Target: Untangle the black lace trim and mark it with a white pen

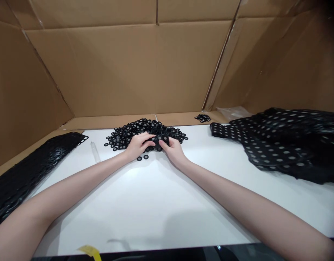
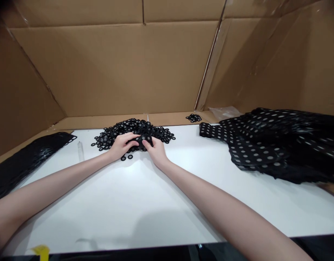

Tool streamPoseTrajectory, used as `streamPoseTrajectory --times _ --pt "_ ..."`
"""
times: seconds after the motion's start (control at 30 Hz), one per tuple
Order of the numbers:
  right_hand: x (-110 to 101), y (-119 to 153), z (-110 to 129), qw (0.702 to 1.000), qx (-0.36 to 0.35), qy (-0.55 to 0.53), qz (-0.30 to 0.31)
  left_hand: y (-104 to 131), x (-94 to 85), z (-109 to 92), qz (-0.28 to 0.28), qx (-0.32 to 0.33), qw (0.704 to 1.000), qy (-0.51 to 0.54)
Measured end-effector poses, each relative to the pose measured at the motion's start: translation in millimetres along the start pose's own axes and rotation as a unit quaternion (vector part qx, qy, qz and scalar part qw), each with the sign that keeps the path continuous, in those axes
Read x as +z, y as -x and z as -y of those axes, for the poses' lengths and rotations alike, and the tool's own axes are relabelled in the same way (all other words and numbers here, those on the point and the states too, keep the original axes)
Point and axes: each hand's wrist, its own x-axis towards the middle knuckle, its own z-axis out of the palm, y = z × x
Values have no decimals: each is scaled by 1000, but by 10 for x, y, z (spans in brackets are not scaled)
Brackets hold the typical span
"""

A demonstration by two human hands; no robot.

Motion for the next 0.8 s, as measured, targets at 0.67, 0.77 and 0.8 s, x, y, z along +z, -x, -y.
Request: streamPoseTrajectory --times 0.67,0.77,0.8 --pt "29 -12 -43 1000 -7 4 16 -30 90 -45 -23 -38 999 -14" --pt "37 -14 -58 1000 -14 2 13 -25 92 -51 -31 -47 998 -1" --pt "38 -14 -62 1000 -15 1 10 -26 85 -53 -26 -57 998 8"
